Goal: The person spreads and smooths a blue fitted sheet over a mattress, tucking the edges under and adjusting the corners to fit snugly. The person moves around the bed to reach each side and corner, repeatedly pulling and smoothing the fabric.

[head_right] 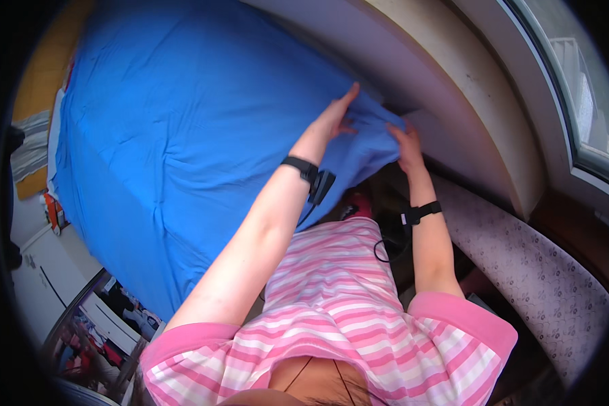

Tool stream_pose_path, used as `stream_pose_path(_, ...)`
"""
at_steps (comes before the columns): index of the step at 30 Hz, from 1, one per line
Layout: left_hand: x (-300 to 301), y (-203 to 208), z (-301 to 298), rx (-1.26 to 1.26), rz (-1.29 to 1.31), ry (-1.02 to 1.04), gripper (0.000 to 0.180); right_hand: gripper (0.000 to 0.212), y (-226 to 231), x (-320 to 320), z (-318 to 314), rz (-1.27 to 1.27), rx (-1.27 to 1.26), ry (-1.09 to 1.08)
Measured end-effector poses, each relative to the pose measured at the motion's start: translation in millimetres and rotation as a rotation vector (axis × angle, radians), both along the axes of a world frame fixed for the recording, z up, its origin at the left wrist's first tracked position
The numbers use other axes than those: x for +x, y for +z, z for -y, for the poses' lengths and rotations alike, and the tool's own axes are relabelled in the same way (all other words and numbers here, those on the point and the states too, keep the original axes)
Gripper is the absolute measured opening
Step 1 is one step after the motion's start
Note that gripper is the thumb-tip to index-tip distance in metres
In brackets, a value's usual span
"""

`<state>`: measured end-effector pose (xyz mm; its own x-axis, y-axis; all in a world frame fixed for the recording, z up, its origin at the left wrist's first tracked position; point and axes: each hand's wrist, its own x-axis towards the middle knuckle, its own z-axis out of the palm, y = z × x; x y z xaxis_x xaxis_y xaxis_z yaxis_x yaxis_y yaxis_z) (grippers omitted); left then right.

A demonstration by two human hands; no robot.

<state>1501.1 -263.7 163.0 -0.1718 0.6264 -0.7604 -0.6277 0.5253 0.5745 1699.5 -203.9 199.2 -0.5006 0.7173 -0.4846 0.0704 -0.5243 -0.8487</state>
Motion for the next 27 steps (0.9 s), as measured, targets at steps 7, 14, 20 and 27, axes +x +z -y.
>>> stream_pose_path(7,39,-44,-31,0.046,-0.407,0.16,0.03,0.03,-17,37,-12,0.021,-0.235,0.138)
stream_pose_path(14,64,-61,-79,0.121,-0.74,-0.185,0.029,0.037,-133,-18,-59,0.467,0.414,0.386)
stream_pose_path(20,77,-97,-101,0.14,-0.177,0.141,0.028,0.037,-175,-17,-51,0.221,0.214,0.158)
stream_pose_path(27,108,-162,-97,0.394,-0.624,0.086,0.021,0.041,-212,-27,-22,-0.063,0.048,-0.118)
